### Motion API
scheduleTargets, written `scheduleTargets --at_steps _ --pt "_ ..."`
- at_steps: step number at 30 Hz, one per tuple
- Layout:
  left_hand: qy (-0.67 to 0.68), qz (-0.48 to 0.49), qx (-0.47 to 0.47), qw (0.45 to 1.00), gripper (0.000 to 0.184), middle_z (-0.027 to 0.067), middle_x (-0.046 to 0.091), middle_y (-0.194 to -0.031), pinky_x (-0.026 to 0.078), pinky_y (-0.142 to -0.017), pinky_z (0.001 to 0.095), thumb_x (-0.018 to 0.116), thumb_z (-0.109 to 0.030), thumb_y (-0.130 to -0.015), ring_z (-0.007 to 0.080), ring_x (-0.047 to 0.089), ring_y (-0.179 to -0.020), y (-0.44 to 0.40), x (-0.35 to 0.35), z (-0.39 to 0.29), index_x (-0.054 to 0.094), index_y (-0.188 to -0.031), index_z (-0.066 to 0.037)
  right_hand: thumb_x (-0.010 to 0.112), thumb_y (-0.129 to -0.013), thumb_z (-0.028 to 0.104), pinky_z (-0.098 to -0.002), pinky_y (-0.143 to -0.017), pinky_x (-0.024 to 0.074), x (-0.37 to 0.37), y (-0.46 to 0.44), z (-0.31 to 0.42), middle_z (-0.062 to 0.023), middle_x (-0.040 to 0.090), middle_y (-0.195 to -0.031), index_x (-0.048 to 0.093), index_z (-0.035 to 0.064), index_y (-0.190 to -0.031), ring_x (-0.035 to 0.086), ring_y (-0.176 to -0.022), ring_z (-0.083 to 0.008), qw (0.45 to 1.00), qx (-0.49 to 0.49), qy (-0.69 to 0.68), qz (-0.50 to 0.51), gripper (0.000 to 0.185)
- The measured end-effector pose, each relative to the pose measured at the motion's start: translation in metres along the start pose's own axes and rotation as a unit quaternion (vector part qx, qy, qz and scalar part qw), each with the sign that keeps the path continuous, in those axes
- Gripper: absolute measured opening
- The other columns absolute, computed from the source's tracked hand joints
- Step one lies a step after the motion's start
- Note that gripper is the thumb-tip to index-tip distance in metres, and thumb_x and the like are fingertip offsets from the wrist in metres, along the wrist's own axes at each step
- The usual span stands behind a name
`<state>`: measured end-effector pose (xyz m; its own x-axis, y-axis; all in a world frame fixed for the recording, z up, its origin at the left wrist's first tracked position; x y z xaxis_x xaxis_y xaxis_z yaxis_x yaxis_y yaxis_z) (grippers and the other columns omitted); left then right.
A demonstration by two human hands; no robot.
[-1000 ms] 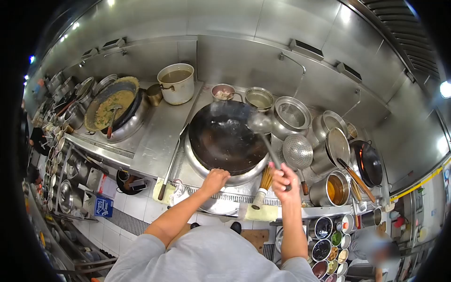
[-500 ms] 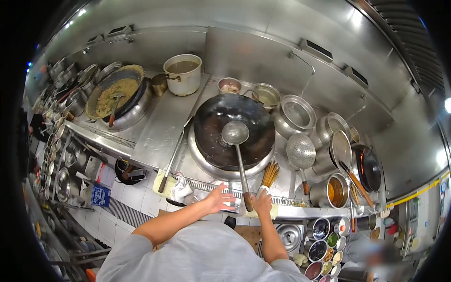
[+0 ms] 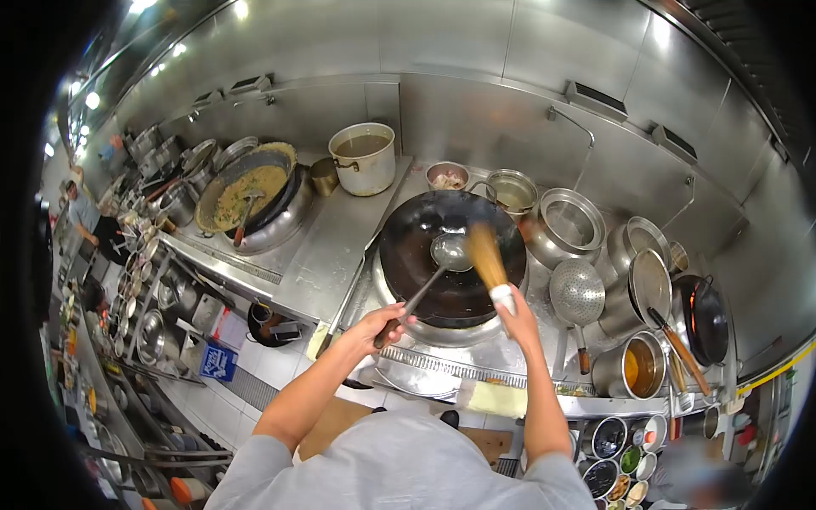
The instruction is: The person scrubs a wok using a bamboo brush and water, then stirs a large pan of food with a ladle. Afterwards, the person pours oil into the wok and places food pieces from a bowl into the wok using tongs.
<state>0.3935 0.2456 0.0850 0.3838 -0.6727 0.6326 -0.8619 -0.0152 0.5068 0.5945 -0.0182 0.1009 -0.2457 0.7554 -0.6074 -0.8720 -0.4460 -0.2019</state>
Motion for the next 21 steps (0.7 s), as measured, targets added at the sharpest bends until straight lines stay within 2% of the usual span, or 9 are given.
scheduleTargets --at_steps 2,5,11,13,15,16,19,20,21 --pt "-0.060 0.010 -0.006 0.998 0.044 0.0109 0.062 -0.094 0.045 -0.041 0.0200 0.052 -0.015 -0.098 0.0116 0.054 -0.060 0.006 -0.009 -0.002 0.034 -0.137 -0.005 0.068 -0.080 0.045 -0.0444 -0.094 0.0474 0.036 -0.050 0.011 -0.0206 0.065 -0.116 0.047 0.0258 -0.140 0.061 -0.108 -0.0400 0.976 0.037 0.155 0.146 0.066" --pt "-0.133 -0.019 0.002 0.991 0.048 0.0100 0.059 -0.095 0.042 -0.040 0.0199 0.052 -0.014 -0.098 0.0103 0.050 -0.058 0.025 -0.022 -0.006 0.033 -0.141 -0.005 0.073 -0.078 0.040 -0.0453 -0.081 0.0542 0.046 -0.095 0.053 -0.0156 0.070 -0.100 0.058 0.0233 -0.127 0.068 -0.094 -0.0350 0.914 -0.015 0.372 0.164 0.055" --pt "0.026 0.045 -0.022 0.998 0.045 0.0089 0.055 -0.095 0.039 -0.037 0.0179 0.051 -0.015 -0.098 0.0076 0.046 -0.056 0.035 -0.028 -0.001 0.036 -0.139 -0.005 0.071 -0.080 0.035 -0.0445 -0.076 0.0557 0.060 -0.111 0.070 -0.0153 0.070 -0.094 0.060 0.0232 -0.122 0.069 -0.089 -0.0338 0.873 -0.106 0.424 0.218 0.045" --pt "0.078 0.051 0.002 0.996 0.026 0.0092 0.053 -0.090 0.037 -0.036 0.0161 0.048 -0.019 -0.100 0.0055 0.045 -0.055 0.029 -0.029 0.010 0.045 -0.119 -0.002 0.073 -0.078 0.037 -0.0434 -0.075 0.0565 0.060 -0.127 0.066 -0.0164 0.070 -0.096 0.059 0.0245 -0.125 0.070 -0.088 -0.0341 0.876 -0.105 0.440 0.168 0.050" --pt "0.205 0.084 -0.078 0.972 0.031 0.0082 0.054 -0.084 0.035 -0.036 0.0180 0.050 -0.019 -0.099 0.0070 0.044 -0.053 0.027 -0.023 0.033 0.044 -0.126 -0.005 0.072 -0.079 0.037 -0.0413 -0.074 0.0574 0.067 -0.106 0.077 -0.0147 0.071 -0.098 0.057 0.0232 -0.127 0.071 -0.081 -0.0327 0.929 -0.078 0.336 0.135 0.053" --pt "0.163 0.155 -0.089 0.970 0.027 0.0068 0.052 -0.079 0.035 -0.036 0.0195 0.050 -0.022 -0.100 0.0074 0.046 -0.051 0.020 -0.028 0.046 0.047 -0.123 -0.006 0.069 -0.081 0.036 -0.0393 -0.072 0.0576 0.079 -0.088 0.056 -0.0132 0.071 -0.099 0.056 0.0215 -0.128 0.071 -0.075 -0.0332 0.932 0.165 0.079 0.312 0.051" --pt "-0.041 -0.040 0.045 0.997 0.037 0.0036 0.051 -0.078 0.034 -0.036 0.0208 0.053 -0.023 -0.099 0.0070 0.045 -0.050 0.029 -0.005 0.023 0.045 -0.132 -0.008 0.067 -0.082 0.036 -0.0386 -0.069 0.0574 0.071 -0.086 0.027 -0.0121 0.071 -0.098 0.055 0.0196 -0.129 0.070 -0.070 -0.0336 0.925 0.211 0.062 0.309 0.051" --pt "-0.190 -0.077 0.040 0.978 0.048 0.0102 0.057 -0.084 0.047 -0.048 0.0310 0.055 -0.018 -0.096 0.0185 0.057 -0.058 0.032 -0.013 0.013 0.040 -0.141 -0.011 0.066 -0.083 0.038 -0.0420 -0.072 0.0563 0.058 -0.091 0.042 -0.0122 0.070 -0.101 0.054 0.0200 -0.132 0.070 -0.078 -0.0346 0.917 0.120 0.233 0.301 0.054" --pt "-0.193 -0.075 0.038 0.978 0.048 0.0102 0.057 -0.084 0.047 -0.048 0.0310 0.055 -0.018 -0.096 0.0185 0.057 -0.058 0.032 -0.030 0.007 0.040 -0.141 -0.011 0.066 -0.083 0.039 -0.0453 -0.078 0.0542 0.046 -0.088 0.044 -0.0136 0.070 -0.103 0.051 0.0216 -0.135 0.069 -0.089 -0.0343 0.920 0.004 0.332 0.208 0.057"
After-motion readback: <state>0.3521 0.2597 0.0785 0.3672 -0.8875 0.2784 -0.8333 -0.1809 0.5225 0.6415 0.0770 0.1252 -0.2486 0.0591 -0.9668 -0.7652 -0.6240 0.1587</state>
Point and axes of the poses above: each hand's wrist, its own y-axis away from the middle knuckle, its own x-axis out of the palm, z = x × y, the point moved 7 cm from there along -y, towards the middle knuckle
